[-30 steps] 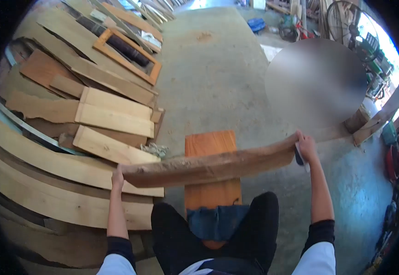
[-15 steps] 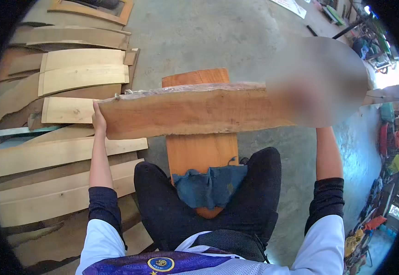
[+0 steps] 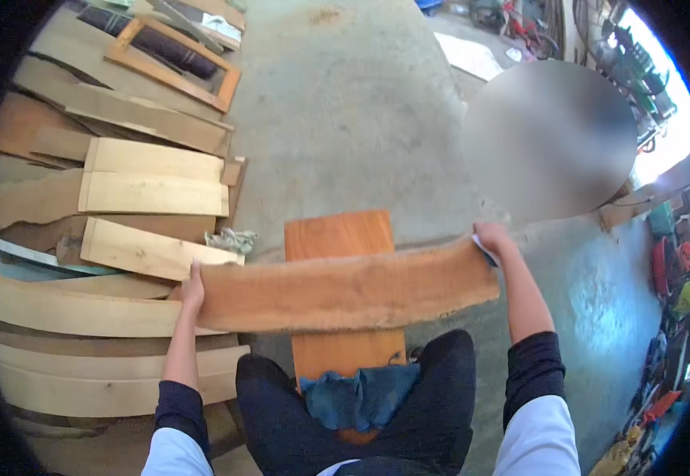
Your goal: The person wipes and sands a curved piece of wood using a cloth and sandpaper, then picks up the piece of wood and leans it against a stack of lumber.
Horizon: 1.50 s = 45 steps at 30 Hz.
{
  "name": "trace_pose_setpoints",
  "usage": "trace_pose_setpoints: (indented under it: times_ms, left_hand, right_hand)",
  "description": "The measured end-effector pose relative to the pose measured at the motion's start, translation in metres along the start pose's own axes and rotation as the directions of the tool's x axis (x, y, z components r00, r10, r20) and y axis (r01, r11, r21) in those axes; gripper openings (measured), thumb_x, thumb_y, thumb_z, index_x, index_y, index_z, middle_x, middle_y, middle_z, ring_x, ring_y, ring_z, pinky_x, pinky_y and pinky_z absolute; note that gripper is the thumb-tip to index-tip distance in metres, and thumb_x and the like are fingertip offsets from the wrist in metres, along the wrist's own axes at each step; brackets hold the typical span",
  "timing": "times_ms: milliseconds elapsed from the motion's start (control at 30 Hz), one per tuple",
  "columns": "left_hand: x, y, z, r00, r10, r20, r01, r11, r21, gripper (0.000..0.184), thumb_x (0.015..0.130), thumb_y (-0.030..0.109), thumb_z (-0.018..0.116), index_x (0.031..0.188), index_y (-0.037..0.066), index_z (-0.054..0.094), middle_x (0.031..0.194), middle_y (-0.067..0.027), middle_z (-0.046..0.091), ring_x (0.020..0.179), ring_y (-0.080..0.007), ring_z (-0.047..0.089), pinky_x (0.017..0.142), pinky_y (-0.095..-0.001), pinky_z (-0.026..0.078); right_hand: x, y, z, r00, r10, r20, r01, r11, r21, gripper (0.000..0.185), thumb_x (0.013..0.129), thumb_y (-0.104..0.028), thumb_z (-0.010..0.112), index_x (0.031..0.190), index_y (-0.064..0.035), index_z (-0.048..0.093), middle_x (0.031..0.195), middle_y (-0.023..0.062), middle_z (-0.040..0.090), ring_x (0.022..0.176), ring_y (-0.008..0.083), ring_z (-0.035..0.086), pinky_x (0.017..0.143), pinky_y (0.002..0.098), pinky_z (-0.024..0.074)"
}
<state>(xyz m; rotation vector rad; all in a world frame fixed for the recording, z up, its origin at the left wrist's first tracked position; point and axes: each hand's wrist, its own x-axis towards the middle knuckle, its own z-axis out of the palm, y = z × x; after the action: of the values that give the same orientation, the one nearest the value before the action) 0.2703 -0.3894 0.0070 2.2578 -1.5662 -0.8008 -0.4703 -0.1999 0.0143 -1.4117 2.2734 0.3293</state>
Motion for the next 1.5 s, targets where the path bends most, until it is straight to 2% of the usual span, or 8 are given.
trace_pose_setpoints:
  times_ms: [267, 367, 467, 500, 633, 1167, 1400, 1500]
  left_hand:
    - [-0.006, -0.014, -0.010, 0.996, -0.024, 0.086, 0.011, 0.987, 0.157, 0.094, 0.096, 0.073, 0.037, 0.143, -0.007, 0.046, 0.136, -0.0401, 0.050, 0.131, -0.0492, 0.049, 0.112, -0.0496, 0.036]
    - [-0.060, 0.041, -0.040, 0.939, 0.344, -0.006, -0.343, 0.937, 0.073, 0.083, 0.096, 0.049, 0.063, 0.149, -0.007, 0.034, 0.148, -0.0337, 0.043, 0.140, -0.0435, 0.042, 0.116, -0.0453, 0.034]
    - [-0.159, 0.133, -0.108, 0.771, 0.597, -0.221, -0.592, 0.545, -0.594, 0.074, 0.094, 0.031, 0.069, 0.151, -0.003, 0.036, 0.148, -0.0180, 0.047, 0.139, -0.0296, 0.044, 0.117, -0.0404, 0.034]
    - [-0.196, 0.162, -0.149, 0.553, 0.752, -0.359, -0.796, 0.348, -0.495, 0.068, 0.095, 0.028, 0.068, 0.148, -0.002, 0.039, 0.143, -0.0164, 0.050, 0.134, -0.0284, 0.048, 0.113, -0.0432, 0.039]
    - [-0.270, 0.174, -0.259, 0.300, 0.745, -0.596, -0.949, 0.171, -0.264, 0.079, 0.089, 0.043, 0.070, 0.148, -0.001, 0.040, 0.144, -0.0172, 0.049, 0.132, -0.0297, 0.051, 0.108, -0.0437, 0.043]
    - [-0.289, 0.144, -0.283, 0.447, 0.721, -0.529, -0.887, 0.433, -0.160, 0.072, 0.091, 0.041, 0.068, 0.144, -0.001, 0.044, 0.141, -0.0173, 0.052, 0.131, -0.0294, 0.053, 0.108, -0.0429, 0.043]
    - [-0.281, 0.149, -0.262, 0.483, 0.718, -0.501, -0.869, 0.463, -0.175, 0.069, 0.091, 0.040, 0.068, 0.142, -0.001, 0.046, 0.140, -0.0174, 0.053, 0.130, -0.0292, 0.053, 0.107, -0.0426, 0.043]
    - [-0.282, 0.156, -0.260, 0.484, 0.736, -0.474, -0.868, 0.472, -0.154, 0.068, 0.092, 0.039, 0.068, 0.142, -0.001, 0.047, 0.140, -0.0174, 0.054, 0.129, -0.0291, 0.054, 0.107, -0.0425, 0.043]
  right_hand:
    - [-0.075, -0.037, -0.023, 0.993, 0.066, -0.099, -0.061, 0.997, 0.055, 0.047, 0.102, -0.038, 0.035, 0.109, -0.0076, 0.071, 0.120, 0.0234, 0.067, 0.113, 0.0431, 0.063, 0.098, 0.0523, 0.0483]
    - [-0.085, -0.032, -0.008, 0.929, 0.253, -0.271, -0.210, 0.961, 0.179, 0.052, 0.103, -0.039, 0.035, 0.108, -0.0025, 0.071, 0.119, 0.0240, 0.067, 0.111, 0.0439, 0.062, 0.098, 0.0524, 0.0474]
    - [-0.114, -0.036, -0.015, 0.889, 0.244, -0.388, -0.130, 0.946, 0.296, 0.053, 0.102, -0.042, 0.037, 0.106, -0.0018, 0.071, 0.114, 0.0240, 0.069, 0.108, 0.0446, 0.063, 0.096, 0.0524, 0.0476]
    - [-0.125, -0.035, -0.013, 0.881, 0.235, -0.410, -0.095, 0.938, 0.335, 0.053, 0.102, -0.044, 0.039, 0.105, -0.0021, 0.072, 0.112, 0.0239, 0.069, 0.107, 0.0449, 0.063, 0.095, 0.0525, 0.0478]
    - [-0.142, -0.005, 0.016, 0.887, 0.235, -0.397, -0.072, 0.920, 0.385, 0.045, 0.101, -0.036, 0.041, 0.103, -0.0046, 0.073, 0.109, 0.0223, 0.071, 0.107, 0.0418, 0.063, 0.094, 0.0497, 0.0482]
    - [-0.294, 0.058, 0.051, 0.825, 0.473, -0.308, -0.083, 0.641, 0.763, 0.039, 0.095, -0.032, 0.056, 0.093, 0.0013, 0.076, 0.089, 0.0175, 0.074, 0.094, 0.0257, 0.069, 0.089, 0.0364, 0.0489]
    - [-0.289, 0.095, 0.087, 0.787, 0.357, -0.503, 0.100, 0.731, 0.675, 0.041, 0.098, -0.033, 0.054, 0.094, 0.0004, 0.077, 0.087, 0.0148, 0.074, 0.092, 0.0238, 0.068, 0.088, 0.0363, 0.0488]
    - [-0.299, 0.054, 0.048, 0.845, 0.498, -0.196, -0.140, 0.559, 0.817, 0.041, 0.099, -0.032, 0.052, 0.097, 0.0014, 0.076, 0.088, 0.0148, 0.074, 0.092, 0.0235, 0.068, 0.088, 0.0360, 0.0486]
